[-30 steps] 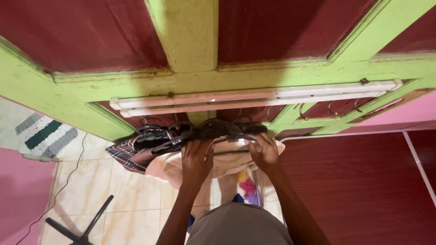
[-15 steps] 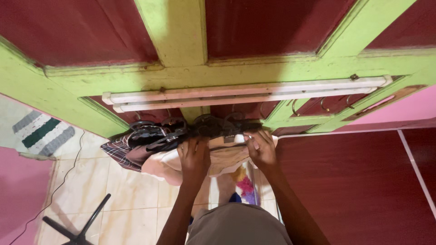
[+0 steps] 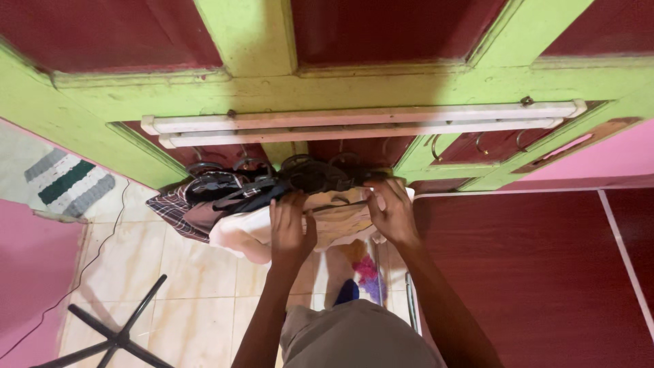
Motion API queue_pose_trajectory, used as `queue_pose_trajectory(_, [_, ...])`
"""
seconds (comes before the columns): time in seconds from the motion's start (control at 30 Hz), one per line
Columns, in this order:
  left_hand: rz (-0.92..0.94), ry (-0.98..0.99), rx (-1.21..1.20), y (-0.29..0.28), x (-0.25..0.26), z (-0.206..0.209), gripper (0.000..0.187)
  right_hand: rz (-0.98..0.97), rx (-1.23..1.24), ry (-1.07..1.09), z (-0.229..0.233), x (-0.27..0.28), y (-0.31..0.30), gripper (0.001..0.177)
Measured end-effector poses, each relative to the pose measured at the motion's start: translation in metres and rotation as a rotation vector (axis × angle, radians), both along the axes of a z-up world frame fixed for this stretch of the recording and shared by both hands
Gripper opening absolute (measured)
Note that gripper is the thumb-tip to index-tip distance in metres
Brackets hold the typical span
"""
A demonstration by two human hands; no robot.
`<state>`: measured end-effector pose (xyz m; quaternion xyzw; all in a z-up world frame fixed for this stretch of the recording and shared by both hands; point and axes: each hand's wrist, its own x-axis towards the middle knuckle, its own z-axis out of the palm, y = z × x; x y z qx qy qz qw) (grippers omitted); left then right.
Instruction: The person irons a white t-shirt on a table, then hangs it on a hanger. They then pick up a checkered shirt, unfold it, and lay it flat on the table, preparing it for ironing.
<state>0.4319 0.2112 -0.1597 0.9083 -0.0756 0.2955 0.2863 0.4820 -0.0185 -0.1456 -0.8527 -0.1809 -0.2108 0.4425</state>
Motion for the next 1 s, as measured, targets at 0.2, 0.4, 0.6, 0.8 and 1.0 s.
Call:
queue_pose_trajectory(0.2, [-0.002,-0.027,0.024,-0.012,-0.031,0.015,0.037,-0.075,0.008,0.078,-0.002,-0.031,-0.022,0.018])
queue_pose_trajectory(0.4, [-0.188,0.096,-0.033,-0.023,-0.058,0.007,0.041,-0.172,-0.060,0.015,-0.016,-0.084,-0.038,0.019])
queue_pose_trajectory(0.6, [-0.373,0.127,-0.022,-0.013,-0.097,0.006,0.041,-0.316,-0.056,0.069,-0.021,-0.159,-0.039,0.021])
queue_pose_trajectory(0.8, [-0.494,0.203,-0.016,-0.009,-0.140,0.025,0.041,-0.490,-0.029,0.207,-0.017,-0.235,-0.029,0.021])
queue_pose_trajectory(1.0, [-0.675,0.235,0.023,-0.036,-0.177,0.032,0.047,-0.637,0.015,0.158,-0.001,-0.315,-0.032,0.029])
